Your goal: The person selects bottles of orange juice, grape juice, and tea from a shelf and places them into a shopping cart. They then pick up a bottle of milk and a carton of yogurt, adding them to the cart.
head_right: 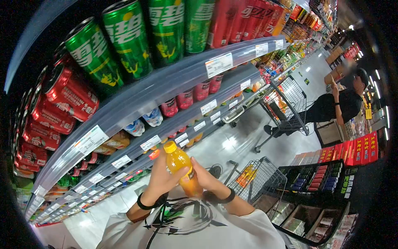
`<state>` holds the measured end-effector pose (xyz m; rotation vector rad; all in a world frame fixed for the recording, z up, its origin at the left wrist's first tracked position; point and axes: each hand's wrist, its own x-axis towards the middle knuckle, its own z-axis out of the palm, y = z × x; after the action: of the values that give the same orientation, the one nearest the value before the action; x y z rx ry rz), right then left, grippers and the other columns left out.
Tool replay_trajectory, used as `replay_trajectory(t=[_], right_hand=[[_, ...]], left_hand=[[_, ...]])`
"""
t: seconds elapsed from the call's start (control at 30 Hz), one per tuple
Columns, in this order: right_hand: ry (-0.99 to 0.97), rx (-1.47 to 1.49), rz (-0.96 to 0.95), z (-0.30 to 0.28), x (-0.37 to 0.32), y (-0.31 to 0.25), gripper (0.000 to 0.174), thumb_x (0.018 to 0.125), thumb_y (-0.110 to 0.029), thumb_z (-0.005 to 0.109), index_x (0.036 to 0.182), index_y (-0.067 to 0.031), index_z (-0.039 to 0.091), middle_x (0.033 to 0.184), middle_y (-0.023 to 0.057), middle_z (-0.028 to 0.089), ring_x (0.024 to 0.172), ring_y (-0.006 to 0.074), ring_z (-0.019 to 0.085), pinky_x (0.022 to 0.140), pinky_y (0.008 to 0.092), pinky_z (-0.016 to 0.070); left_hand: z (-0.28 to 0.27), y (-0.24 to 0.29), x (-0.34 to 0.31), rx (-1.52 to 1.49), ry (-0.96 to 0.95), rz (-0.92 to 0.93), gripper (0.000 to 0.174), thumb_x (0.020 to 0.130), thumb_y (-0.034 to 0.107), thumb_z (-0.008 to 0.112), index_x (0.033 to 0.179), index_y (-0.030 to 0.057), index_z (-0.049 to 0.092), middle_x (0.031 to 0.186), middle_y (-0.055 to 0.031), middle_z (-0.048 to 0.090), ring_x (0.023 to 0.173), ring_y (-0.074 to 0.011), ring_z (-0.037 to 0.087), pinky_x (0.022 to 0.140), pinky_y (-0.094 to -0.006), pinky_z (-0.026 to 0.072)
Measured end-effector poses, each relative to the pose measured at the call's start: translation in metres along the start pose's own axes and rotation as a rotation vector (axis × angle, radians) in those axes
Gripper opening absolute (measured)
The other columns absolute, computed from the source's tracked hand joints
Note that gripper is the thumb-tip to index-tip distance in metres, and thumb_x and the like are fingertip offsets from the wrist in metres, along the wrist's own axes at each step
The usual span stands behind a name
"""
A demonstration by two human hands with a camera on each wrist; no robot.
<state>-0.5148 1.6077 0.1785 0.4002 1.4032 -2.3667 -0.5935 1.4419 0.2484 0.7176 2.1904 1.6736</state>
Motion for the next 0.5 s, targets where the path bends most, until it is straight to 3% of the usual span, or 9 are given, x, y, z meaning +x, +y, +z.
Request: replay_trajectory(t=[0.03, 0.13, 0.2, 0.23, 0.33, 0.43, 0.5], right_hand=[[0.015, 0.036, 0.019, 0.005, 0.002, 0.0, 0.07, 0.111, -0.059, 0.021, 0.147, -0.0036, 0.046, 0.121, 0.0138, 0.067, 0.099, 0.0277, 0.071, 0.091, 0.0423, 0.0579], [-0.462, 0.375, 0.073, -0.001, 0.001, -0.007, 0.065, 0.113, -0.055, 0.021, 0.146, -0.0052, 0.046, 0.12, 0.0132, 0.067, 0.099, 0.0258, 0.07, 0.09, 0.0429, 0.058], [-0.597, 0.43, 0.085, 0.005, -0.005, -0.011, 0.062, 0.114, -0.052, 0.021, 0.146, -0.0063, 0.046, 0.121, 0.0125, 0.067, 0.1, 0.0249, 0.07, 0.09, 0.043, 0.058], [-0.542, 0.378, 0.079, 0.006, -0.005, -0.011, 0.06, 0.114, -0.051, 0.021, 0.146, -0.0064, 0.046, 0.121, 0.0124, 0.067, 0.1, 0.0249, 0.07, 0.09, 0.0431, 0.0581], [-0.211, 0.133, 0.062, 0.009, -0.004, -0.005, 0.058, 0.115, -0.048, 0.021, 0.147, -0.006, 0.044, 0.122, 0.0123, 0.067, 0.101, 0.0254, 0.07, 0.091, 0.0432, 0.0581], [0.101, -0.064, -0.168, 0.028, 0.012, 0.003, 0.056, 0.116, -0.043, 0.019, 0.145, -0.0042, 0.045, 0.121, 0.0116, 0.067, 0.1, 0.0241, 0.07, 0.089, 0.0412, 0.0584], [0.093, -0.059, -0.105, 0.02, 0.01, 0.007, 0.053, 0.115, -0.041, 0.021, 0.144, -0.0039, 0.047, 0.122, 0.0113, 0.067, 0.101, 0.0233, 0.07, 0.089, 0.0398, 0.0585]], left_hand=[[-0.003, 0.0, -0.002, 0.008, -0.003, -0.045, 0.068, 0.089, 0.033, 0.08, 0.142, 0.0016, 0.049, 0.124, -0.018, 0.066, 0.115, -0.0333, 0.067, 0.1, -0.0422, 0.0503], [-0.014, -0.006, -0.007, -0.05, 0.001, 0.116, 0.064, 0.091, 0.032, 0.079, 0.14, 0.0024, 0.051, 0.123, -0.0175, 0.066, 0.114, -0.0322, 0.067, 0.099, -0.0411, 0.0507], [-0.024, -0.003, -0.005, -0.282, -0.175, 0.104, 0.06, 0.091, 0.031, 0.078, 0.138, 0.0022, 0.053, 0.123, -0.0172, 0.066, 0.113, -0.0315, 0.067, 0.099, -0.04, 0.0505], [-0.027, -0.002, -0.003, -0.399, -0.263, 0.102, 0.059, 0.091, 0.031, 0.078, 0.137, 0.0021, 0.054, 0.122, -0.017, 0.066, 0.113, -0.0312, 0.067, 0.099, -0.0395, 0.0503], [-0.025, -0.008, -0.006, -0.248, -0.146, 0.142, 0.054, 0.092, 0.029, 0.077, 0.132, 0.0011, 0.057, 0.121, -0.0174, 0.067, 0.111, -0.0319, 0.067, 0.098, -0.0385, 0.0507], [-0.015, -0.006, -0.004, -0.139, 0.033, 0.008, 0.049, 0.089, 0.032, 0.075, 0.126, 0.0026, 0.061, 0.12, -0.0139, 0.068, 0.107, -0.0276, 0.067, 0.097, -0.0408, 0.0501], [-0.013, -0.011, -0.003, -0.068, 0.036, 0.06, 0.049, 0.089, 0.031, 0.077, 0.125, 0.0023, 0.061, 0.12, -0.014, 0.069, 0.106, -0.0268, 0.068, 0.095, -0.0401, 0.0507]])
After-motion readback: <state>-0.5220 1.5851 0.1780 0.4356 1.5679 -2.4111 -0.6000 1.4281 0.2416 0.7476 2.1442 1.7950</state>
